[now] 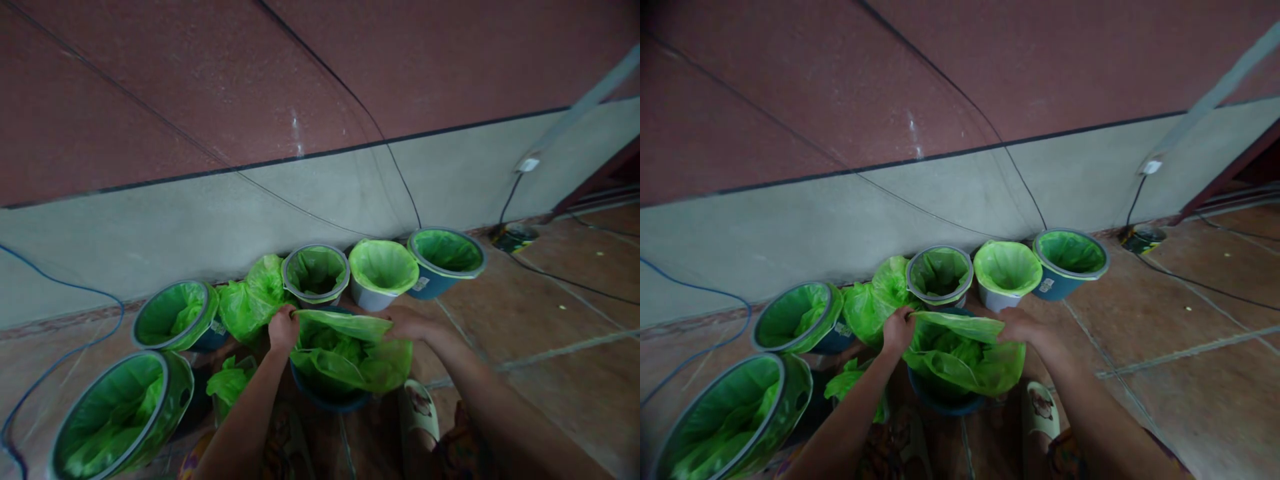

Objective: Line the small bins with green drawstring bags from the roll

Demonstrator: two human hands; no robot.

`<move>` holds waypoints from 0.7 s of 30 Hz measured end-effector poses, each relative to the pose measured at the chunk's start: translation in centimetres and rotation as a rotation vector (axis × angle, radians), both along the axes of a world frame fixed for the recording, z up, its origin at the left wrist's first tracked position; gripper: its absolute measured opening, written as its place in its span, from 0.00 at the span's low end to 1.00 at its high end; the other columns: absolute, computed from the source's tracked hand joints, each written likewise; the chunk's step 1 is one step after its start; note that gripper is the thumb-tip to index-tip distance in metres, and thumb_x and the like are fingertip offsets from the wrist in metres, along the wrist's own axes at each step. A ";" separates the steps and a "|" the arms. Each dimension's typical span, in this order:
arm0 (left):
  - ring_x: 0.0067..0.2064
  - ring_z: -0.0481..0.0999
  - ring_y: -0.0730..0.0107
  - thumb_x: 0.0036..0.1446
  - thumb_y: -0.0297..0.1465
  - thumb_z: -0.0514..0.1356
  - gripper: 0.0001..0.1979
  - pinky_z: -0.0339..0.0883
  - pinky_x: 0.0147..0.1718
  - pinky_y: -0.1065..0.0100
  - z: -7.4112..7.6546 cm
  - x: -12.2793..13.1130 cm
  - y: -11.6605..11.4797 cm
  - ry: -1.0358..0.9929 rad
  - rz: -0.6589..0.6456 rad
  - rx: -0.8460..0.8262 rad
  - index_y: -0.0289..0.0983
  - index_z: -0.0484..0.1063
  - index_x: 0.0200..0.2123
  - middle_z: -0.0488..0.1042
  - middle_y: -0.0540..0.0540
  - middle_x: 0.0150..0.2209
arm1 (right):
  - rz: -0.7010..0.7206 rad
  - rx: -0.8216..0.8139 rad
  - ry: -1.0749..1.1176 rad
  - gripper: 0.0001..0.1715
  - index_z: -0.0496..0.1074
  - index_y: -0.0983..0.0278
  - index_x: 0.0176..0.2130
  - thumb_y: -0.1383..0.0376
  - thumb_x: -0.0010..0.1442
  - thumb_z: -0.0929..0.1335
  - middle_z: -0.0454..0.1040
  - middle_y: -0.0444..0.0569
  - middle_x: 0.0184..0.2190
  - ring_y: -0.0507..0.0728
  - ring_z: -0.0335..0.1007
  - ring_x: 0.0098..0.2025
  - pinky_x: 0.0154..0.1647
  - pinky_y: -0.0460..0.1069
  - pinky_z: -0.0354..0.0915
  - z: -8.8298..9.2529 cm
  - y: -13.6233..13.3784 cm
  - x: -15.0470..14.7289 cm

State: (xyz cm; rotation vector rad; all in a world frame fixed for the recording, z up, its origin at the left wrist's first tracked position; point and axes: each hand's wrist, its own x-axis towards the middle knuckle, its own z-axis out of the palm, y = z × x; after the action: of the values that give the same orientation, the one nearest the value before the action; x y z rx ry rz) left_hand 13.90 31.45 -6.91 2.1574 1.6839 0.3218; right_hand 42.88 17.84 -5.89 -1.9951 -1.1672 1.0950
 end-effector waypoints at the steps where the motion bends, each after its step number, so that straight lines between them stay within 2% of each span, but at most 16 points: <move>1: 0.42 0.77 0.67 0.59 0.26 0.55 0.11 0.64 0.42 0.71 -0.1 0.3 -0.2 -0.008 -0.039 0.003 0.37 0.76 0.41 0.79 0.44 0.41 | 0.032 0.010 -0.077 0.18 0.77 0.62 0.28 0.73 0.31 0.74 0.77 0.46 0.29 0.64 0.72 0.40 0.46 0.54 0.65 -0.2 0.3 -0.6; 3: 0.41 0.76 0.68 0.58 0.25 0.55 0.11 0.64 0.42 0.71 -0.3 0.8 -0.7 -0.030 -0.107 0.004 0.38 0.76 0.40 0.78 0.45 0.41 | 0.086 0.046 -0.208 0.29 0.77 0.62 0.40 0.71 0.32 0.76 0.78 0.51 0.42 0.67 0.70 0.49 0.53 0.57 0.62 -0.5 1.1 -2.1; 5: 0.40 0.76 0.69 0.58 0.26 0.56 0.10 0.64 0.42 0.72 -0.3 1.3 -1.3 -0.056 -0.158 0.007 0.38 0.76 0.39 0.77 0.45 0.40 | 0.154 0.092 -0.275 0.38 0.74 0.62 0.50 0.69 0.36 0.76 0.74 0.54 0.52 0.67 0.66 0.55 0.57 0.57 0.60 -0.6 1.9 -3.8; 8: 0.40 0.75 0.69 0.58 0.26 0.56 0.10 0.64 0.43 0.72 0.0 1.9 -2.1 -0.117 -0.250 0.017 0.38 0.76 0.38 0.76 0.46 0.40 | 0.307 0.130 -0.369 0.40 0.69 0.60 0.57 0.69 0.43 0.74 0.69 0.54 0.57 0.65 0.63 0.59 0.59 0.55 0.57 -0.7 2.7 -5.9; 11: 0.41 0.75 0.70 0.57 0.24 0.56 0.10 0.64 0.45 0.71 0.6 2.5 -2.8 -0.175 -0.339 0.029 0.39 0.76 0.38 0.76 0.46 0.40 | 0.429 0.128 -0.495 0.30 0.71 0.60 0.55 0.68 0.51 0.70 0.71 0.54 0.55 0.63 0.63 0.58 0.58 0.54 0.58 -0.8 3.1 -7.3; 14: 0.42 0.75 0.69 0.58 0.24 0.55 0.10 0.65 0.45 0.71 1.1 2.8 -3.0 -0.196 -0.394 0.075 0.39 0.76 0.38 0.75 0.47 0.40 | 0.492 0.034 -0.613 0.14 0.77 0.63 0.43 0.65 0.59 0.65 0.76 0.55 0.46 0.62 0.70 0.51 0.51 0.53 0.61 -0.7 3.2 -8.0; 17: 0.43 0.75 0.67 0.59 0.26 0.55 0.09 0.65 0.46 0.68 1.5 2.7 -2.8 -0.070 -0.393 0.147 0.39 0.75 0.39 0.75 0.46 0.40 | 0.415 -0.059 -0.651 0.16 0.77 0.64 0.40 0.63 0.63 0.61 0.79 0.55 0.39 0.60 0.74 0.43 0.42 0.50 0.62 0.0 3.3 -8.0; 21: 0.43 0.76 0.62 0.57 0.23 0.53 0.11 0.65 0.47 0.62 1.4 1.6 -2.3 0.276 -0.309 0.135 0.37 0.74 0.38 0.75 0.42 0.40 | 0.270 0.059 -0.532 0.15 0.77 0.63 0.39 0.65 0.62 0.61 0.79 0.50 0.34 0.55 0.73 0.38 0.36 0.46 0.60 1.9 3.4 -6.9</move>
State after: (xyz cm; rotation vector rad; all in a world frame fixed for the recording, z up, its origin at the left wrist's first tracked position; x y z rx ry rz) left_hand 15.52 29.11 -5.53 2.6183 1.4618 0.0525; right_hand 35.99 21.26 -4.02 -2.1959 -1.7579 0.6444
